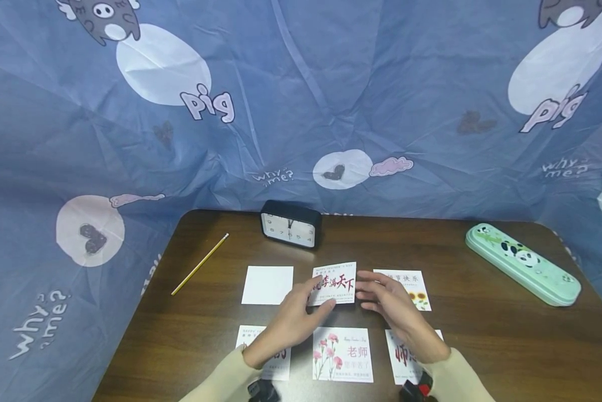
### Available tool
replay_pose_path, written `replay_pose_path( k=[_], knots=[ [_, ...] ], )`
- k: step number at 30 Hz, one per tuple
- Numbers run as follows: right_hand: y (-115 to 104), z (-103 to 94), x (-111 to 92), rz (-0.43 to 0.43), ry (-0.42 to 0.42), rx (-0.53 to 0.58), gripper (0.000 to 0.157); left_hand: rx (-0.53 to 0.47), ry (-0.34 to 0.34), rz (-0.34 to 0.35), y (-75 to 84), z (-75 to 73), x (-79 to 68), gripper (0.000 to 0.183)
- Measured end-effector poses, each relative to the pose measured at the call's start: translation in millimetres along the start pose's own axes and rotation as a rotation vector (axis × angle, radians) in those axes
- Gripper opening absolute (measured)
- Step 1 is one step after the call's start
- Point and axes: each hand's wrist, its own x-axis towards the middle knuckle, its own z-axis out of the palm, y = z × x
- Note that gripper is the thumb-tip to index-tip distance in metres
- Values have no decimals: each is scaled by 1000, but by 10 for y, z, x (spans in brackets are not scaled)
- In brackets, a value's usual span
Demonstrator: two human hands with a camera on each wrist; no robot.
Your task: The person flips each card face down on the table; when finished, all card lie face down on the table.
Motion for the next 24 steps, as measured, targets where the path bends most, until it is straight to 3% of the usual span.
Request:
replay_pose_path(
  k=[6, 12, 17, 24],
  knots=[
    [-37, 61, 71, -42, -47, -37, 39, 60, -17, -25, 136, -20, 49, 71],
    [-1, 149, 111, -52, -75, -35, 38, 20, -24, -46, 170, 7, 62, 65],
    [17, 202, 108, -40, -112, -65, 49, -93, -24, -43, 155, 14, 76, 62],
    [7, 264, 107, -36, -107, -106, 66, -329, 16, 38, 151, -8, 115, 49]
  ],
)
